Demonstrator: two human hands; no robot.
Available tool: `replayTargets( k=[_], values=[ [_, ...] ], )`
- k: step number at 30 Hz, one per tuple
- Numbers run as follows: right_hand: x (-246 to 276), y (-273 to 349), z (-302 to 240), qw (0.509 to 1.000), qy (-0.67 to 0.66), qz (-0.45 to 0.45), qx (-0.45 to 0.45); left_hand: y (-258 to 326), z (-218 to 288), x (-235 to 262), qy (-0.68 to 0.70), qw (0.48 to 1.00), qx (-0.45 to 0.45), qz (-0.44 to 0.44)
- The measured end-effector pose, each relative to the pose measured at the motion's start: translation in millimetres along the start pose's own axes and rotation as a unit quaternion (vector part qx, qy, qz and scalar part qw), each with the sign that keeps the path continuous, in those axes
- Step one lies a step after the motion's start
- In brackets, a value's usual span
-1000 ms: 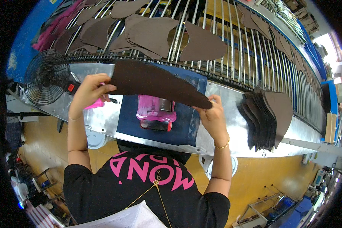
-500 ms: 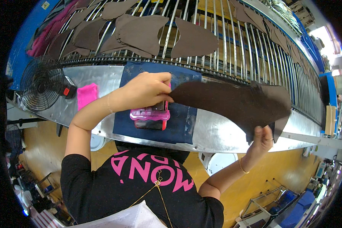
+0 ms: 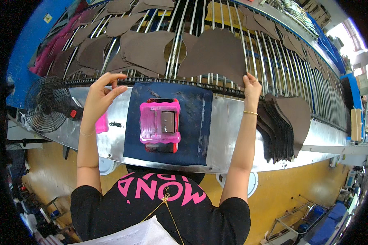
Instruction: The person repeatedly picks up brown fabric pieces from a stack and places them onto a moving conveyor belt. The pieces are arranged one by one along the belt as it moves through the factory.
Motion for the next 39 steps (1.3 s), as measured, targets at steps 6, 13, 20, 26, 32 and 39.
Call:
replayTargets(
  k=[6,13,20,26,32,39],
  values=[
    [-30,-28,43,0.989,0.139,-0.04,-0.009,11,-33,24,0.018,0.997,0.075,0.027],
    [36,73,-154,0.834,0.412,0.098,0.353,9,-38,13,0.024,0.996,0.085,0.021],
    [343,53,-84,0.673,0.659,0.334,0.031,-1,-36,-14,0.069,0.995,0.063,-0.019],
    [352,58,-76,0.662,0.682,0.31,-0.025,-2,-38,-26,0.095,0.992,0.073,-0.037],
    [370,43,-66,0.689,0.661,0.294,-0.031,6,-49,-15,0.091,0.992,0.078,-0.026],
    [409,24,-45,0.77,0.587,0.246,-0.05,11,-55,-6,0.081,0.994,0.071,-0.026]
  ],
)
Point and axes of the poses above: each hand's wrist, its own y-axis away from the middle knuckle, its own x-axis out of the back of the hand, z = x × y, the point moved 9 cm from there along -y, towards the middle knuckle, and after that the axes turned 11 degrees about z, right-handed, at the moved point
